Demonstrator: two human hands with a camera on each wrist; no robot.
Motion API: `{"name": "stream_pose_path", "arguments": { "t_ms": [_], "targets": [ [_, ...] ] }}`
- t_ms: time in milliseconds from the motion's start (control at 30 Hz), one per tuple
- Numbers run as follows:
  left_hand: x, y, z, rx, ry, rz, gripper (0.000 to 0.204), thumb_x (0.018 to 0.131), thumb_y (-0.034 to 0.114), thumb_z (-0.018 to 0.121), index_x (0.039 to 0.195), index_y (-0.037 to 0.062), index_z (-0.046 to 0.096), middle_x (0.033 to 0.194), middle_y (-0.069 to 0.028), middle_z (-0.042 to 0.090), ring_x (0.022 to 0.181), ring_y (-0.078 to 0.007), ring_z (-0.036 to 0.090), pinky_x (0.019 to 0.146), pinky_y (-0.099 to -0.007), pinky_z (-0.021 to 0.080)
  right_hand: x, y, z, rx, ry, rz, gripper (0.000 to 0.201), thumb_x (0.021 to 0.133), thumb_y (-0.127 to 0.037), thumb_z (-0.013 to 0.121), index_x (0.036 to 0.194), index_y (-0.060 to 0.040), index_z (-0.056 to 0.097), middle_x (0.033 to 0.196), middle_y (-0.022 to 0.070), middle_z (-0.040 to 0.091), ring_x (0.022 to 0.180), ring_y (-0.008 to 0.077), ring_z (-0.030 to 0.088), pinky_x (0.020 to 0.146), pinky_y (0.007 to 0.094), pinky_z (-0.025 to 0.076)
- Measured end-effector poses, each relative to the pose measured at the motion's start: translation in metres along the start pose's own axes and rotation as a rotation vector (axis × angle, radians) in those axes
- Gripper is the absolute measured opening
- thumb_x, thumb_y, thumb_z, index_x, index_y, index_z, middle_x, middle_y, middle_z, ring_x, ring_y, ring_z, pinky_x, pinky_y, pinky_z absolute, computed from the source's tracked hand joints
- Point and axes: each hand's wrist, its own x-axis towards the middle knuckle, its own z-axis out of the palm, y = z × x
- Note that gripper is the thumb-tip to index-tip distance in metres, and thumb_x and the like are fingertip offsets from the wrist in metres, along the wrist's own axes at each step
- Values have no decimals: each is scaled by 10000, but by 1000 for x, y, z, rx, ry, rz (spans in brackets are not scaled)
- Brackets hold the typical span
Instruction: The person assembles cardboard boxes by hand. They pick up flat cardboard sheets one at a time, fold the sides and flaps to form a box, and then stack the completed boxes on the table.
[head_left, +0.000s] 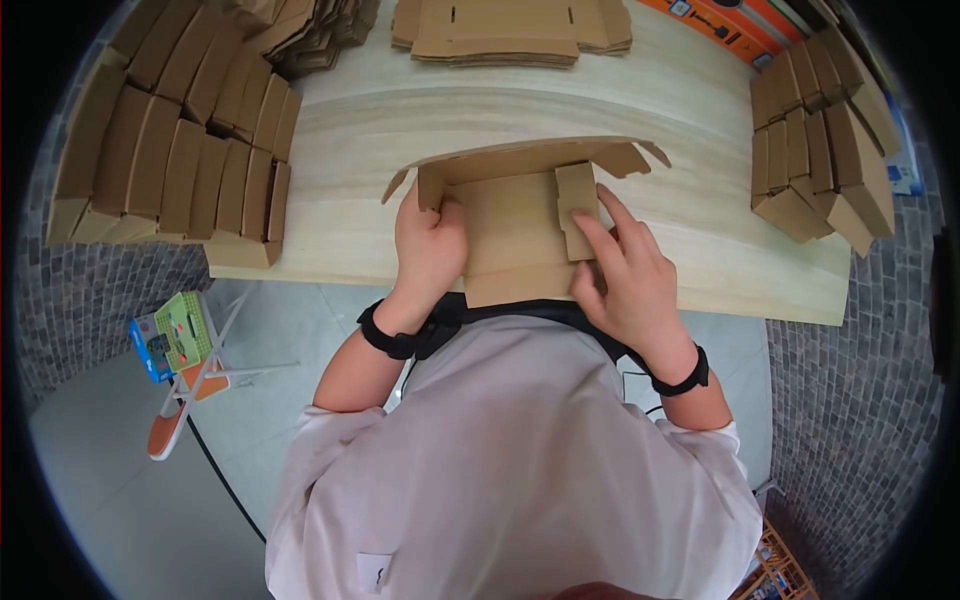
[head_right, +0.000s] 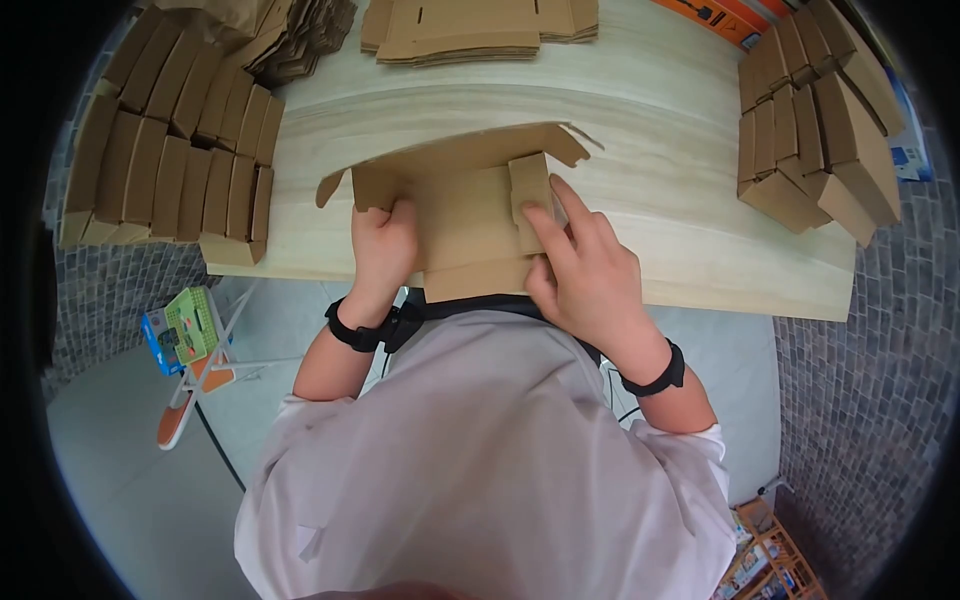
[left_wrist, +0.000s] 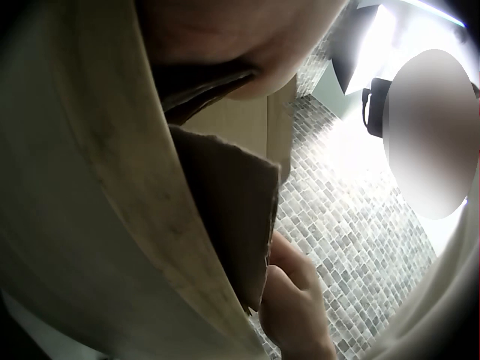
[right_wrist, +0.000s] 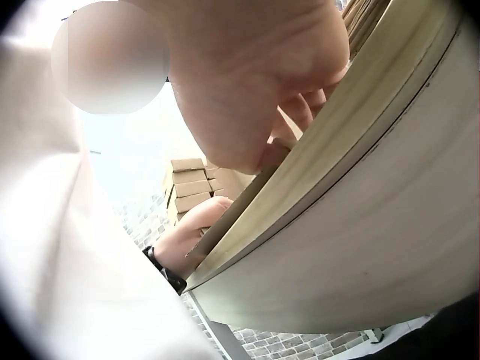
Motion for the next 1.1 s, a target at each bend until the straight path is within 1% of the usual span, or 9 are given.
{"name": "stream_pose_path", "arguments": {
  "t_ms": [233,333,433,500,600,733,800,1000,1100],
  "targets": [
    [1,1,1,61,-16,44,326,881,-20,400,1149,-11,587,951,-150,652,856,-263,621,786,-359,488,16,13,16,4,110,2,381,800,-70,651,1180,-72,636,1319,169,589,929,290,668,667,384,571],
    [0,0,1,29,-17,62,346,880,-18,400,1171,1,585,995,-153,659,902,-270,628,816,-355,489,20,14,23,5,87,74,298,839,-76,649,1135,-52,650,1290,184,606,897,340,687,681,412,571],
    [0,5,0,-5,-37,0,379,873,-23,393,1201,16,579,1039,-151,661,948,-275,628,847,-347,488,23,11,22,-67,51,101,361,858,-48,627,1218,-48,592,1231,184,643,813,351,689,685,413,566],
    [0,5,-1,-19,-47,-6,389,870,-23,392,1210,21,576,1046,-147,662,962,-273,627,859,-347,485,27,2,17,50,-93,438,467,871,-33,603,1324,-45,489,1188,191,662,791,356,686,678,405,559],
    [1,3,-2,-26,-76,-10,417,859,-42,379,1222,25,574,1078,-137,656,999,-266,621,892,-343,479,23,10,21,384,99,481,578,875,-16,568,1418,-45,374,1182,221,657,787,383,674,687,411,552],
    [2,3,-3,-101,-163,70,479,830,-107,347,1229,33,571,1176,-107,623,1065,-247,607,966,-325,461,23,12,10,681,92,594,577,872,-6,526,1431,-39,387,1260,227,628,871,407,668,760,425,548],
    [6,5,-4,-155,-225,100,491,819,-124,354,1232,36,568,1210,-95,606,1101,-244,589,995,-317,446,19,25,10,298,-161,346,608,849,25,491,1445,-48,397,1365,215,573,986,416,648,845,430,535],
    [8,2,-16,-134,-377,304,454,815,-49,532,1258,47,547,1302,-89,551,1234,-268,498,1070,-348,401,17,29,13,336,7,85,639,803,63,456,1423,-90,458,1490,185,460,1153,412,593,924,423,521],
    [9,1,-18,-66,-428,426,497,800,41,631,1287,56,534,1340,-115,522,1266,-309,466,1086,-398,393,16,25,6,414,0,106,619,824,35,514,1420,-127,474,1521,179,424,1212,406,572,943,418,523]
  ]
}}
